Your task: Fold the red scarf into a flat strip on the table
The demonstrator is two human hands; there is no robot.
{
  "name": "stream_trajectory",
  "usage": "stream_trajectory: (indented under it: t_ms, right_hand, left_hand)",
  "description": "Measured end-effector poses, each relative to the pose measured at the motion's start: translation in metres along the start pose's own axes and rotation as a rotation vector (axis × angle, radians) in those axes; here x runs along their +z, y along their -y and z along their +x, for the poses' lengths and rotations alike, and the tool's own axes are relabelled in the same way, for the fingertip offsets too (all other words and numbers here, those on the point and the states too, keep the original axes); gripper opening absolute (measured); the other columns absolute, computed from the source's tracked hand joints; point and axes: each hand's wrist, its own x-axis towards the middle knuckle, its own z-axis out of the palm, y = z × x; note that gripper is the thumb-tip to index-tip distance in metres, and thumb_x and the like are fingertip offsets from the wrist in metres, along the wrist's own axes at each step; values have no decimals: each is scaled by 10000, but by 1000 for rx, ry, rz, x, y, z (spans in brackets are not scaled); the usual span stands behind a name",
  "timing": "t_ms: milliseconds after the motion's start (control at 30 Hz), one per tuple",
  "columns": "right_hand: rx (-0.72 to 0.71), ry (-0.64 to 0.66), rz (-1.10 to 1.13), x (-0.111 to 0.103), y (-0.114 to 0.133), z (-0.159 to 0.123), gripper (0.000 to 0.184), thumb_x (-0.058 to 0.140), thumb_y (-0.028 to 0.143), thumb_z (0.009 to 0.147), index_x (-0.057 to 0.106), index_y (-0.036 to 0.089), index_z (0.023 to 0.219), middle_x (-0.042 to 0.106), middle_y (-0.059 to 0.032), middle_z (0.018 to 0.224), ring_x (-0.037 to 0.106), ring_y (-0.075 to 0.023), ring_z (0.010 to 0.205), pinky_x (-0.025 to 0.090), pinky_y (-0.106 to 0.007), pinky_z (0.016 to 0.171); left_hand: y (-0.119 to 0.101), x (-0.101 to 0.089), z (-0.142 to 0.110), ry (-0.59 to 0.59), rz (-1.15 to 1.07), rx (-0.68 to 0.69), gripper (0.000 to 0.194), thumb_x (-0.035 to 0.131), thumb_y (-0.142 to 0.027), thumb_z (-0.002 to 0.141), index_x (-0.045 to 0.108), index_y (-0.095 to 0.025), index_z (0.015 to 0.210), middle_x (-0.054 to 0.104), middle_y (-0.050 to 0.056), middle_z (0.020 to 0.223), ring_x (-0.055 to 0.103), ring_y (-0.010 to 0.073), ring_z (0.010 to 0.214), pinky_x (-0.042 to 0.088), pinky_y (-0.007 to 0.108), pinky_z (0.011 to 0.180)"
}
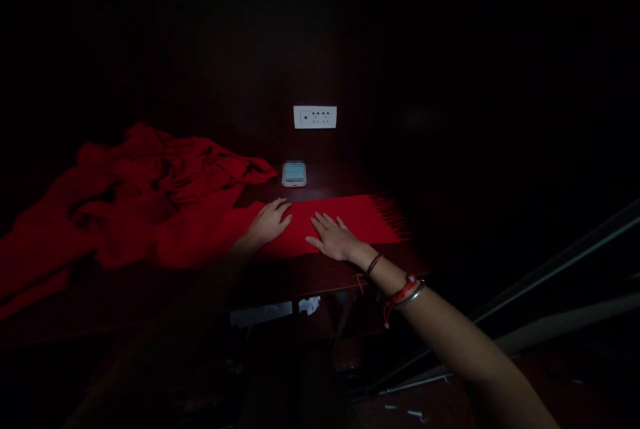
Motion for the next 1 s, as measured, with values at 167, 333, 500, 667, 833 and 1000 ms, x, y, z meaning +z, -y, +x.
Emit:
stream_trajectory:
  t_ms: [167, 333, 500, 667, 833, 1000]
  right_hand:
    - [20, -45, -25, 8, -12, -6, 673, 135, 592, 809, 179, 178, 1339, 141, -62, 1393, 99, -206, 1271, 98, -424, 1020]
    - [26, -141, -48, 9, -18, 0, 646, 147, 571, 821, 238, 175, 1323, 203, -63, 1379, 155, -201, 1261, 132, -419, 1015]
    - [24, -115, -61, 6, -35, 16, 616, 183, 550, 828, 243, 185, 1321, 204, -61, 1378, 163, -204, 1259, 125, -422, 1017]
    - [-8, -167, -44, 4, -53, 25, 582, 237, 535, 828, 288, 201, 1302, 267, -71, 1357, 214, -221, 1243, 163, -441, 999]
    - [-201, -376, 1, -1, -46, 18, 474, 366, 455, 821, 447, 172, 1192, 473, -90, 1212, 352, -217, 1158, 237, -411, 961]
    - [-446, -403, 21, -7, -22, 10, 436, 489, 449, 763, 510, 175, 1103, 552, -76, 1056, 451, -196, 1009, 316, -356, 870]
  left_hand:
    - [-3, -3, -3, -25, 35, 59, 351, 350, -244, 842, 479, -94, 1132, 439, 135, 1215, 420, 213, 1099, 330, 330, 931]
    - [5, -26, -27, -2, 33, 380, 315, 361, -303, 846, 492, -177, 1103, 502, 72, 1087, 487, 180, 972, 381, 307, 857]
    - [18, -45, -50, 95, -10, 525, 427, 429, -458, 790, 451, -212, 1139, 498, 48, 1080, 480, 179, 962, 380, 291, 840]
    - [17, -46, -44, 89, -10, 495, 351, 398, -351, 819, 449, -206, 1136, 511, 37, 1074, 483, 166, 956, 395, 266, 799]
    - [20, -48, -42, 63, -14, 477, 473, 389, -77, 716, 418, -221, 1166, 478, 15, 1124, 467, 140, 979, 389, 235, 804]
    - [25, -52, -45, 41, 16, 443, 464, 393, -64, 696, 442, -219, 1131, 486, 20, 1093, 483, 144, 944, 398, 233, 771]
